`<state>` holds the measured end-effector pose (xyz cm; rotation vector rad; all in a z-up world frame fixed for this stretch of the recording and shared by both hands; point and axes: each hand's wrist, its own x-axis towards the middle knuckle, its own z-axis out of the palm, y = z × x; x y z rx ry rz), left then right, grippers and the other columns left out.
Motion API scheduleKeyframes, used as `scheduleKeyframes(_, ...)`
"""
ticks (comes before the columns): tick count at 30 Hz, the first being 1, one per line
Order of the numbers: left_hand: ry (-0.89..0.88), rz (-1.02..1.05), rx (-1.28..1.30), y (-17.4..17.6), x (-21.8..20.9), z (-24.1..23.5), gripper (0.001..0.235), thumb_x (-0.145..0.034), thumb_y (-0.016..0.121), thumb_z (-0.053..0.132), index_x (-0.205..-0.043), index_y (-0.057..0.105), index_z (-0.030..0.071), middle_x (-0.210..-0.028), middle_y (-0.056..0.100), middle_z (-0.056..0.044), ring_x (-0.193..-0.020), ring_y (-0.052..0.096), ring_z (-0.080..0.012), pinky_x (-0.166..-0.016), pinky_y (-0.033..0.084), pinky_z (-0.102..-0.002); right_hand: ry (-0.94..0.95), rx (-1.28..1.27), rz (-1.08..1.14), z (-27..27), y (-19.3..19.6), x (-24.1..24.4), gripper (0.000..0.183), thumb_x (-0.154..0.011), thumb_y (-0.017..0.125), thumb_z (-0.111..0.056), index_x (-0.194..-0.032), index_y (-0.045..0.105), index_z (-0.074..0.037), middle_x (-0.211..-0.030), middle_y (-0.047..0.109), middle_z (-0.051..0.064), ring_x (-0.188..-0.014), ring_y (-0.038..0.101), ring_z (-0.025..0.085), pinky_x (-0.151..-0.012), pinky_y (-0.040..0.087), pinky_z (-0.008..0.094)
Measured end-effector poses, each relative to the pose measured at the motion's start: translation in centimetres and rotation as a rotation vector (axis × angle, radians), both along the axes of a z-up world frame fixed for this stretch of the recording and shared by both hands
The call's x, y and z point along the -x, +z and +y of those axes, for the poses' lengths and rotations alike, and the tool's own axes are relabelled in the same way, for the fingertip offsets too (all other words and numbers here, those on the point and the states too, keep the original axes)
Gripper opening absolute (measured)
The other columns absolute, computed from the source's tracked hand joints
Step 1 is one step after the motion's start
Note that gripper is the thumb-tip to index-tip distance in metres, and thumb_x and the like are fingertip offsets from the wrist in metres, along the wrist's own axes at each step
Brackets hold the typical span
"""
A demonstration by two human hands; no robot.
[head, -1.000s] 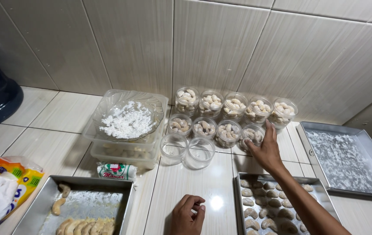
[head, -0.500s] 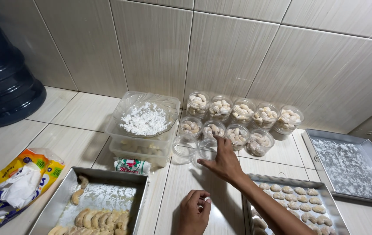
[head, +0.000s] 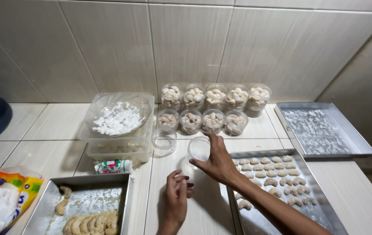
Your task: Packing crescent-shaped cookies from a metal tray into plastic jars by hand.
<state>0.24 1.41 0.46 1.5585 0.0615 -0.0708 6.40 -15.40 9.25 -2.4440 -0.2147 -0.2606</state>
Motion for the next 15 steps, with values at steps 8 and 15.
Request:
scheduleKeyframes(8, -0.321, 0.439, 0.862, 2.9, 2.0, -1.2, 0.081, -0.094, 0.030, 0.059, -0.159, 0.019, 0.013, -0.146, 0.051, -0.029, -0.115, 0.067, -0.0382, -0.087, 0.064, -0.044, 0.092, -0.151, 0.067, -1.3, 3.7, 10.6, 0.099, -0.068, 0.091, -0.030, -0.147, 0.033, -0.015, -0.127, 0.054, 0.014, -0.114, 0.064, 0.034, -0.088, 0.060, 0.052)
scheduleKeyframes(15, -0.264, 0.573, 0.953, 0.7, 4.1, -3.7, 0.075, -0.097, 0.037, 0.055, -0.147, 0.048, 0.000, -0.119, 0.069, -0.017, -0.094, 0.070, -0.0264, -0.075, 0.061, -0.034, 0.174, -0.238, 0.142, -1.0, 2.3, 14.5, 0.101, -0.077, 0.082, -0.016, -0.156, 0.020, -0.013, -0.140, 0.042, 0.018, -0.113, 0.064, 0.031, -0.085, 0.064, 0.046)
